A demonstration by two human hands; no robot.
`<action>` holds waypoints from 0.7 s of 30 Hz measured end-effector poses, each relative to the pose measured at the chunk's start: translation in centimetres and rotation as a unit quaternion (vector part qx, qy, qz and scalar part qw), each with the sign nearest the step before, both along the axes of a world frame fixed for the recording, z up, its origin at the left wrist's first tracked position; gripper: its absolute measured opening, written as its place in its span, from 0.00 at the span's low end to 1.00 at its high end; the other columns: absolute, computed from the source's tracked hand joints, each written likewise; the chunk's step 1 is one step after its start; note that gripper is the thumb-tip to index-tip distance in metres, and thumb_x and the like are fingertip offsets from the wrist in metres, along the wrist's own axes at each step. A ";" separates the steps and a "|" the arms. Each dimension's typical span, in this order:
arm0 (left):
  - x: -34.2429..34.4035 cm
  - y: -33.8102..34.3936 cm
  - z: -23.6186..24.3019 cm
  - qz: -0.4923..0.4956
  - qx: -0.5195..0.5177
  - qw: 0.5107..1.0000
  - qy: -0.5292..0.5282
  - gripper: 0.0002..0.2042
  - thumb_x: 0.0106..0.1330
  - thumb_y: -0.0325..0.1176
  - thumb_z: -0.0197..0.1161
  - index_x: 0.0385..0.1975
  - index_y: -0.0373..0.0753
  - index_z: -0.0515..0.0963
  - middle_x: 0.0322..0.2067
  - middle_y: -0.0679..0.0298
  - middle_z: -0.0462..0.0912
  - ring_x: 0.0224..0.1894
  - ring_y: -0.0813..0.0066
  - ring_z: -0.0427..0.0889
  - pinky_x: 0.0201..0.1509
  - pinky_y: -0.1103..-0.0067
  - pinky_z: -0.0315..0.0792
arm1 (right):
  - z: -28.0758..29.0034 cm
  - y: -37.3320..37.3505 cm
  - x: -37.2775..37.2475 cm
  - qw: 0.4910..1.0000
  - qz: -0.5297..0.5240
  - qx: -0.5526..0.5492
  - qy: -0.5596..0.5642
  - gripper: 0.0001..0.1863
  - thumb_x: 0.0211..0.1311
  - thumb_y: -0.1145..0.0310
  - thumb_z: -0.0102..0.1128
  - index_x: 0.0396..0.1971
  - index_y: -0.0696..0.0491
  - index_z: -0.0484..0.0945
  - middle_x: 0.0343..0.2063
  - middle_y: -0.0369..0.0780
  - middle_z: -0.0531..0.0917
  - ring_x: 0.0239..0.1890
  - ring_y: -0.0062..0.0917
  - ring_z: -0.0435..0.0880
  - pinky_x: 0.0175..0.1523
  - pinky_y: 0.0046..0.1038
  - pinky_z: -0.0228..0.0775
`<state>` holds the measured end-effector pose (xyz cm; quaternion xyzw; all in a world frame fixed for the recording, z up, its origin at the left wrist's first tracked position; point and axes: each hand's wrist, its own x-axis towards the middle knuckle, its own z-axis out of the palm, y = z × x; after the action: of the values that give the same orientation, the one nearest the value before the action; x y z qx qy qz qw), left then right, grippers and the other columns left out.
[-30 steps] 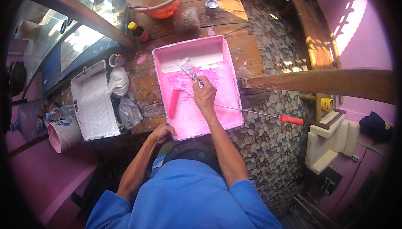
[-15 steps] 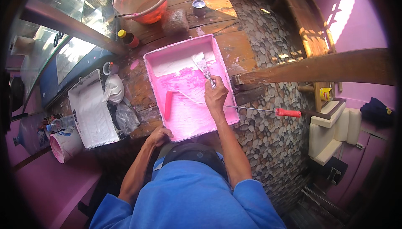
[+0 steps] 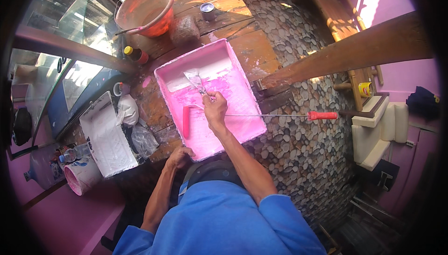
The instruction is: The person pours water from a plastic bottle into a pink paint tray and then uses a paint roller and a putty knife to mix the pink paint. The person repeatedly scrapes and rolls the paint within the tray to blend it.
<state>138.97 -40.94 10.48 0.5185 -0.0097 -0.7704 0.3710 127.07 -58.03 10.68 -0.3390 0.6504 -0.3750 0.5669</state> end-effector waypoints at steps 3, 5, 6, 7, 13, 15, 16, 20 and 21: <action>0.7 0.4 -0.8 -0.040 -0.011 0.999 -0.001 0.16 0.40 0.17 0.61 0.32 0.36 0.76 0.23 0.68 0.77 0.27 0.78 0.75 0.36 0.79 0.67 | 1.3 0.5 0.3 0.995 0.023 0.050 -0.086 0.08 0.57 0.72 0.62 0.35 0.58 0.75 0.20 0.37 0.77 0.12 0.12 0.66 0.14 0.15 0.53; 0.5 0.2 -0.3 -0.026 0.006 1.000 0.007 0.16 0.40 0.17 0.61 0.33 0.36 0.76 0.24 0.68 0.77 0.27 0.78 0.75 0.37 0.79 0.67 | 1.7 1.1 0.7 0.975 0.063 0.125 -0.172 0.09 0.57 0.72 0.62 0.35 0.57 0.74 0.20 0.37 0.77 0.13 0.12 0.67 0.14 0.15 0.54; 0.4 -0.1 0.3 -0.020 0.015 1.000 0.010 0.16 0.40 0.17 0.61 0.33 0.36 0.76 0.25 0.68 0.77 0.27 0.77 0.75 0.37 0.79 0.68 | 1.5 1.0 0.6 0.977 0.046 0.123 -0.170 0.09 0.57 0.72 0.62 0.35 0.57 0.74 0.20 0.37 0.77 0.13 0.12 0.67 0.14 0.15 0.54; 0.2 -0.3 0.6 -0.017 0.014 1.000 0.011 0.17 0.40 0.17 0.61 0.34 0.36 0.76 0.25 0.68 0.77 0.27 0.77 0.75 0.37 0.78 0.68 | 1.4 0.8 0.6 0.978 0.029 0.121 -0.168 0.09 0.57 0.72 0.62 0.35 0.57 0.74 0.20 0.37 0.77 0.13 0.12 0.67 0.14 0.15 0.54; 0.6 0.2 -0.3 -0.026 0.006 1.000 0.000 0.15 0.39 0.17 0.61 0.32 0.34 0.77 0.25 0.66 0.77 0.28 0.75 0.75 0.39 0.77 0.69 | 1.5 -0.9 -1.4 0.992 -0.052 0.067 -0.091 0.08 0.56 0.72 0.62 0.35 0.57 0.75 0.21 0.38 0.77 0.13 0.13 0.67 0.15 0.16 0.54; 1.2 0.7 -1.2 -0.059 0.001 0.998 -0.006 0.13 0.39 0.18 0.61 0.29 0.33 0.78 0.24 0.66 0.78 0.29 0.74 0.76 0.39 0.77 0.69 | 0.9 -0.9 -2.5 0.998 0.018 0.051 -0.037 0.09 0.56 0.71 0.62 0.34 0.58 0.76 0.22 0.39 0.78 0.16 0.16 0.70 0.18 0.19 0.60; 1.1 0.8 -1.7 -0.052 0.003 0.999 0.002 0.12 0.39 0.18 0.61 0.28 0.33 0.78 0.24 0.65 0.78 0.29 0.74 0.76 0.39 0.77 0.69 | 0.5 -1.1 -3.2 0.998 0.020 -0.036 0.045 0.09 0.56 0.71 0.62 0.34 0.58 0.76 0.23 0.39 0.79 0.18 0.19 0.73 0.22 0.22 0.63; 0.8 0.5 -0.9 -0.034 0.017 0.999 0.024 0.11 0.40 0.18 0.61 0.27 0.33 0.79 0.25 0.65 0.79 0.30 0.74 0.77 0.40 0.77 0.70 | 1.5 -2.3 -5.6 0.950 0.024 -0.177 0.257 0.11 0.53 0.71 0.62 0.34 0.60 0.77 0.30 0.47 0.82 0.33 0.35 0.81 0.41 0.33 0.70; 0.7 0.5 -0.9 -0.035 0.020 0.999 0.029 0.12 0.40 0.18 0.61 0.28 0.33 0.79 0.26 0.64 0.79 0.30 0.74 0.77 0.40 0.77 0.70 | 1.5 -2.6 -6.0 0.943 0.037 -0.185 0.274 0.11 0.52 0.71 0.62 0.34 0.60 0.77 0.30 0.46 0.82 0.33 0.35 0.81 0.41 0.33 0.70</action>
<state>139.72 -40.46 9.54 0.5026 -0.0013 -0.7976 0.3334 121.03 -60.60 12.18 -0.5512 0.6869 -0.3599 0.3078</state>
